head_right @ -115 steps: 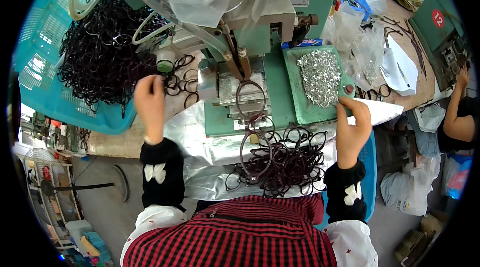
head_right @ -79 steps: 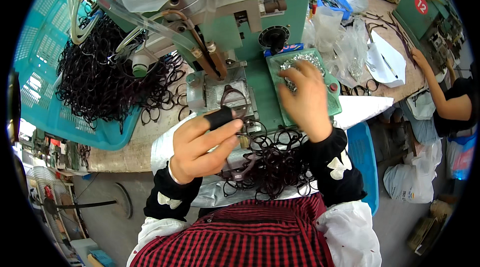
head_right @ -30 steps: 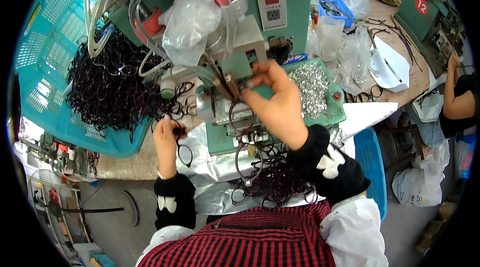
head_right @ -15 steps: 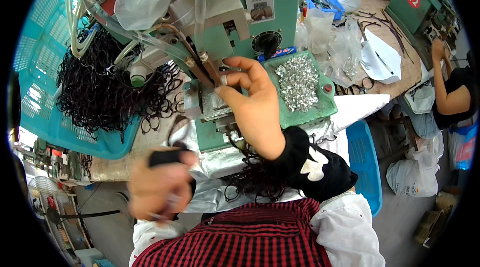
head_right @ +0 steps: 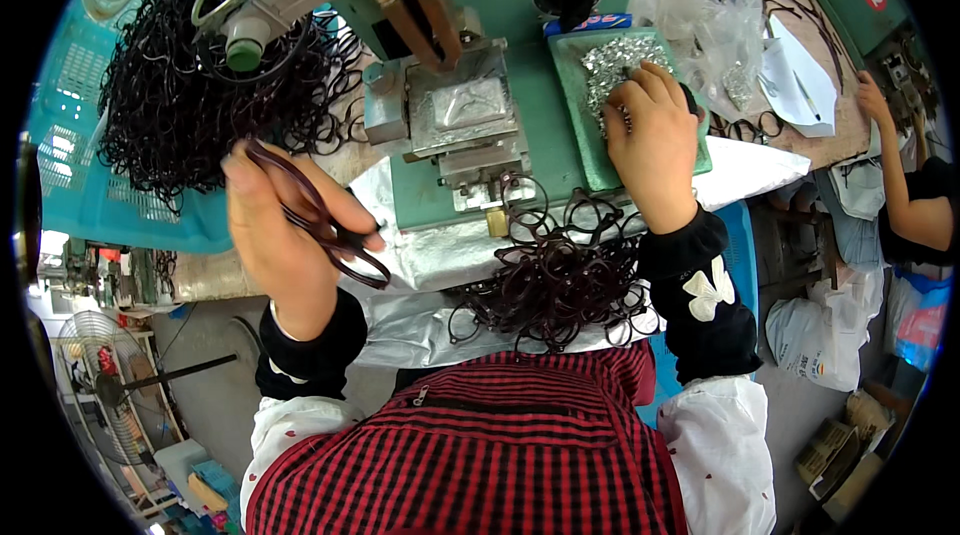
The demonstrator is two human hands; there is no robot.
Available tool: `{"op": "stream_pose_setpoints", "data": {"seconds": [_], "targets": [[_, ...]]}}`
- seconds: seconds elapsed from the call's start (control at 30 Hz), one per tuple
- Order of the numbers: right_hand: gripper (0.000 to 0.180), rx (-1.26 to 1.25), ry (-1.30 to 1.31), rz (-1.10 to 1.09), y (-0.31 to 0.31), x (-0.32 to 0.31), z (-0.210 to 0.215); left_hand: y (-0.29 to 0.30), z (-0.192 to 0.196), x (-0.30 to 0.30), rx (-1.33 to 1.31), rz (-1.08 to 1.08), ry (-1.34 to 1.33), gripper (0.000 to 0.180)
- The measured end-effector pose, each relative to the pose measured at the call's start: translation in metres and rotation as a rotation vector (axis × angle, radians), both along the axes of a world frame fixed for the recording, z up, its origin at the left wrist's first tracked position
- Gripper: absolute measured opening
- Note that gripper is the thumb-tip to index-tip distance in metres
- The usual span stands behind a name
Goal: The person repeatedly picks up black eyeglass frames from a basket, places them into a green press machine, and presses down to attach small metal nose pads. After each press, the person removes the frame and places it on the table. The process is repeated continuously throughout the clip.
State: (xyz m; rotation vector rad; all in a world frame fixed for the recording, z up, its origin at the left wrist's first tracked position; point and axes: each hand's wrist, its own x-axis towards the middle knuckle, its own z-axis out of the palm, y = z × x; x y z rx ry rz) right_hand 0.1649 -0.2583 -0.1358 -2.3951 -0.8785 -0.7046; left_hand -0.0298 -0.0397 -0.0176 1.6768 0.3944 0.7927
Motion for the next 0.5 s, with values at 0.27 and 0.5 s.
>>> {"op": "stream_pose_setpoints", "data": {"seconds": [0.27, 0.5], "targets": [[0.013, -0.037, -0.072, -0.043, 0.004, -0.002, 0.004, 0.028, 0.044, 0.048, 0.526, 0.102, -0.353, 0.046], [0.011, 0.649, 0.479, -0.081, -0.019, -0.014, -0.002, 0.018, 0.018, -0.003, 0.061, -0.164, -0.008, 0.034]]}}
